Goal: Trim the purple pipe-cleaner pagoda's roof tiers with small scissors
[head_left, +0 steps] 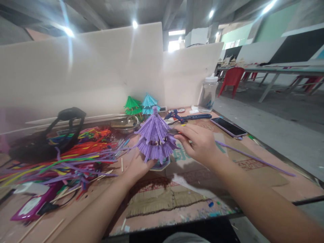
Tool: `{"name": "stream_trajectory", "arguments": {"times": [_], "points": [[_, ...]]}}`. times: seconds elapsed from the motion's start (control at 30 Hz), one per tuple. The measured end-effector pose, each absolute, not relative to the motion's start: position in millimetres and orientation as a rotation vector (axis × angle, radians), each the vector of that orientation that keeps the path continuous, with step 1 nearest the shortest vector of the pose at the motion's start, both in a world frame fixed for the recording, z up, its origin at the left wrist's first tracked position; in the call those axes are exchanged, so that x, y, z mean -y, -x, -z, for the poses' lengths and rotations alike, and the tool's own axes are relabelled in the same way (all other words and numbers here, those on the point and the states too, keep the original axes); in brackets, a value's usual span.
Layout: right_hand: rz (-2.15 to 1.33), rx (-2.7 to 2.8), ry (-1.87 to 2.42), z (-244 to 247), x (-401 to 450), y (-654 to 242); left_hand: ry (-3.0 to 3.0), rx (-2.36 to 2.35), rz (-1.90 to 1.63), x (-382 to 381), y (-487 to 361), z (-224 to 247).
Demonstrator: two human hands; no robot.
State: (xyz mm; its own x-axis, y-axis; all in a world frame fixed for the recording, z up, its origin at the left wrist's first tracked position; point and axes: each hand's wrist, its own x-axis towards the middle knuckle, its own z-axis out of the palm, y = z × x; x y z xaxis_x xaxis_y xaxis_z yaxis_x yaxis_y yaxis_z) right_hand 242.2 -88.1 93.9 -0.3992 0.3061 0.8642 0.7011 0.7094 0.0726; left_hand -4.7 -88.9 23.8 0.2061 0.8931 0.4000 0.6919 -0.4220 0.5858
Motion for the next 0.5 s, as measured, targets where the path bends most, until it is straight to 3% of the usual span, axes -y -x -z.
{"name": "stream_trajectory", "arguments": {"times": [0.5], "points": [[0.541, 2.023, 0.787, -93.4, 86.7, -242.6, -2.155, -1.535, -1.013, 88.8, 4.5, -24.4]]}}
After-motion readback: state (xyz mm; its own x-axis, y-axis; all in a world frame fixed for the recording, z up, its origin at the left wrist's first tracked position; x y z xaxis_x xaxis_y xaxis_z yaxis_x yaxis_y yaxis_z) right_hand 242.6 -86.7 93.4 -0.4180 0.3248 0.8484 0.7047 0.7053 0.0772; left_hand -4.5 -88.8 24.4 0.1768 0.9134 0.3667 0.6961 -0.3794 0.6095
